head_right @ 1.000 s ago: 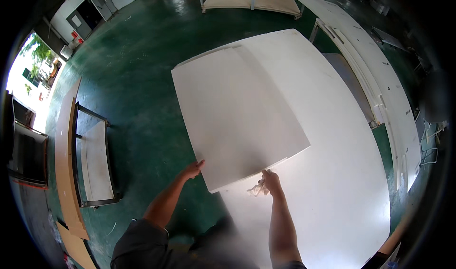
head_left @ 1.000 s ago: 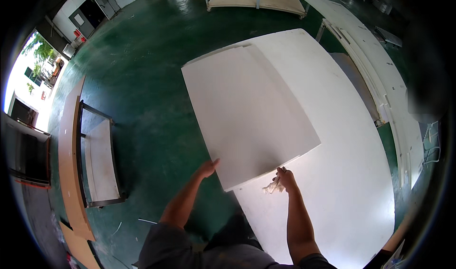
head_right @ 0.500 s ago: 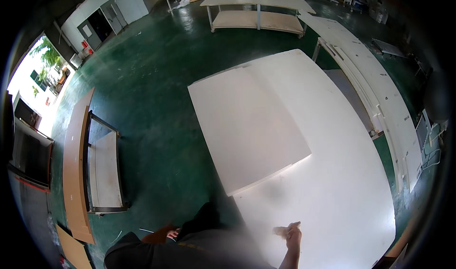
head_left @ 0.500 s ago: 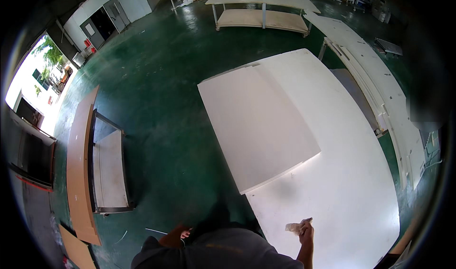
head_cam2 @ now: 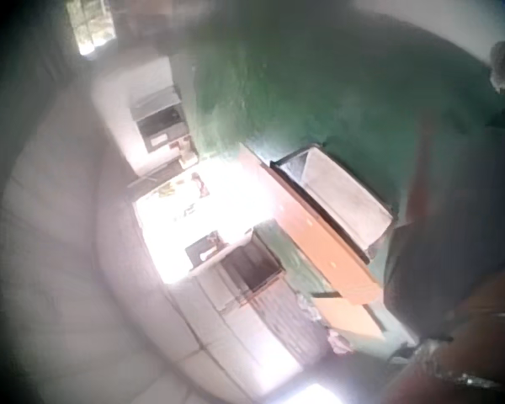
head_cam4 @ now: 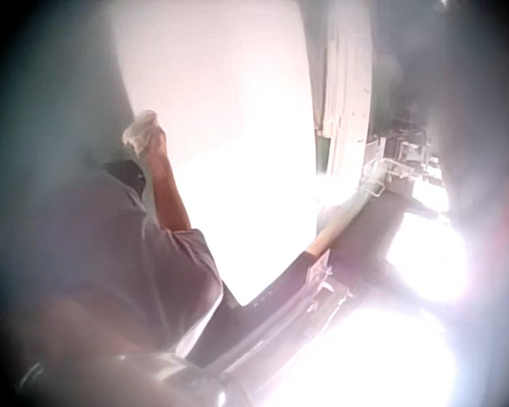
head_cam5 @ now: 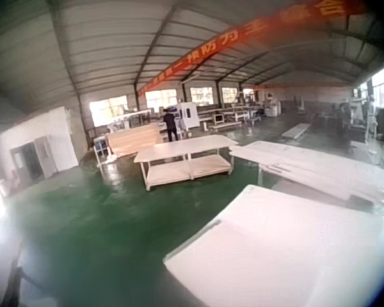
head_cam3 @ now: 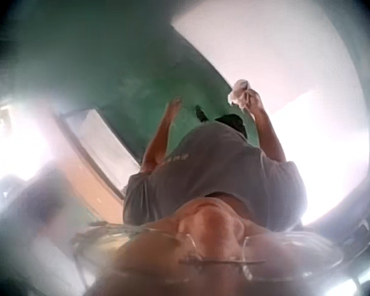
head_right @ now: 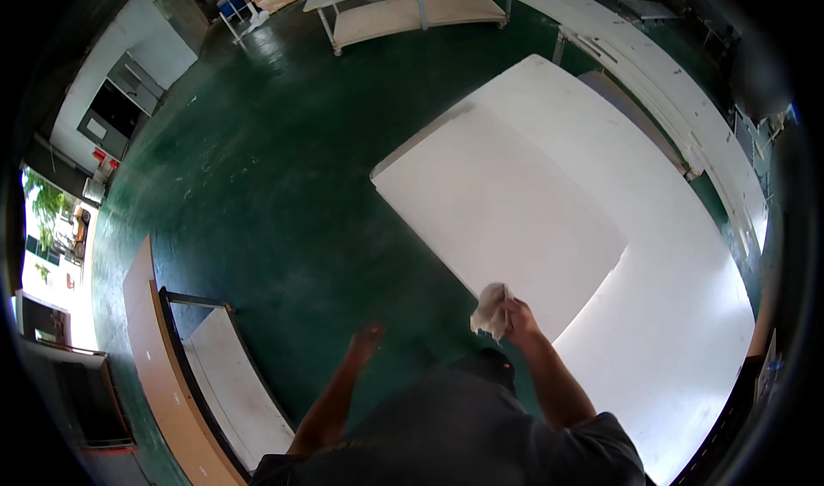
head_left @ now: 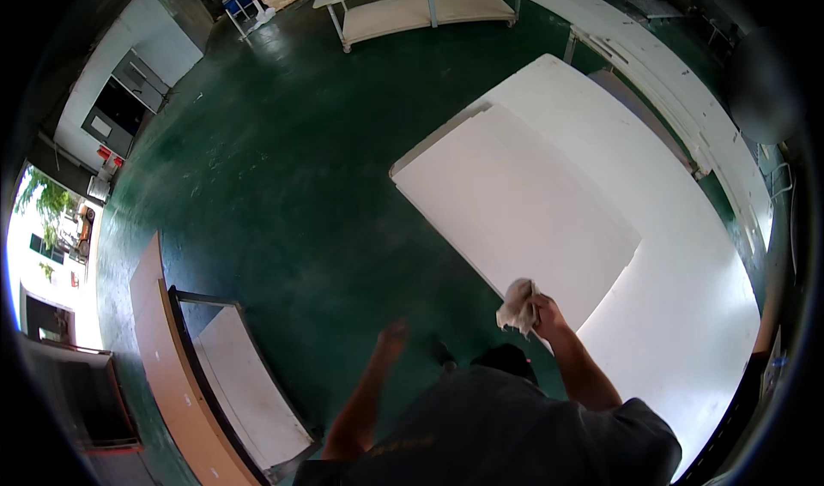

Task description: The person wipes the surfaces of several large white panels with a cloth, moving from one panel to the next. They occasionally flip panels over to clean the other side and stack them after cleaning.

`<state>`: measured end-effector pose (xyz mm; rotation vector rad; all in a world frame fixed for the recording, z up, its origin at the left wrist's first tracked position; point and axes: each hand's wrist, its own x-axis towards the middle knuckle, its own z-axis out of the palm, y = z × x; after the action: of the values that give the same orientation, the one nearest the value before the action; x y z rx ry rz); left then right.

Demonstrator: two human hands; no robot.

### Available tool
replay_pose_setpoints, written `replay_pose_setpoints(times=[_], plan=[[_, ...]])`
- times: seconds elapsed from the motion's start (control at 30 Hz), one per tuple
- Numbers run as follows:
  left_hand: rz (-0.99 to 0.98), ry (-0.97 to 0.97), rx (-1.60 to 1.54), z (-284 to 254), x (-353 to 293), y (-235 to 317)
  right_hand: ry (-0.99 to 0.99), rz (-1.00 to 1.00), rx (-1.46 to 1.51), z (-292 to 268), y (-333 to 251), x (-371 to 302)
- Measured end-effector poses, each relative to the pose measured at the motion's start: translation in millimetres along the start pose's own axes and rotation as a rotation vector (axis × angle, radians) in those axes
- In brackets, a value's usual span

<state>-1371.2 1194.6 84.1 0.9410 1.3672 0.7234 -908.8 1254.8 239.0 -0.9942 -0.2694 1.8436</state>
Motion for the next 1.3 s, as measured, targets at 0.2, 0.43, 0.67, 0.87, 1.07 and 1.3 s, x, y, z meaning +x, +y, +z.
replay_pose_setpoints(times=[0.2,0.43,0.67,0.87,1.07,1.3], plan=[[0.255,-0.078,0.063,11,47,328,-0.146,0.025,-0.126,218,-14,75],[0.106,-0.048,0.092,-115,156,430,-0.271,-0.027,-0.28,354,-20,225],[0.131,-0.018,-0.05,-264,288,546,-0.554,-0.006,-0.467,468,-78,394],[0.58,0.274,0.547,-312,433,629,-0.286,-0.287,-0.796,525,-108,524],[1.227,-0.13,0.826,-288,549,666,-0.248,-0.086,0.289,584,-142,620],[1.083,-0.336,0.48,-259,692,746,0.149,-0.48,-0.015,581,-207,690]])
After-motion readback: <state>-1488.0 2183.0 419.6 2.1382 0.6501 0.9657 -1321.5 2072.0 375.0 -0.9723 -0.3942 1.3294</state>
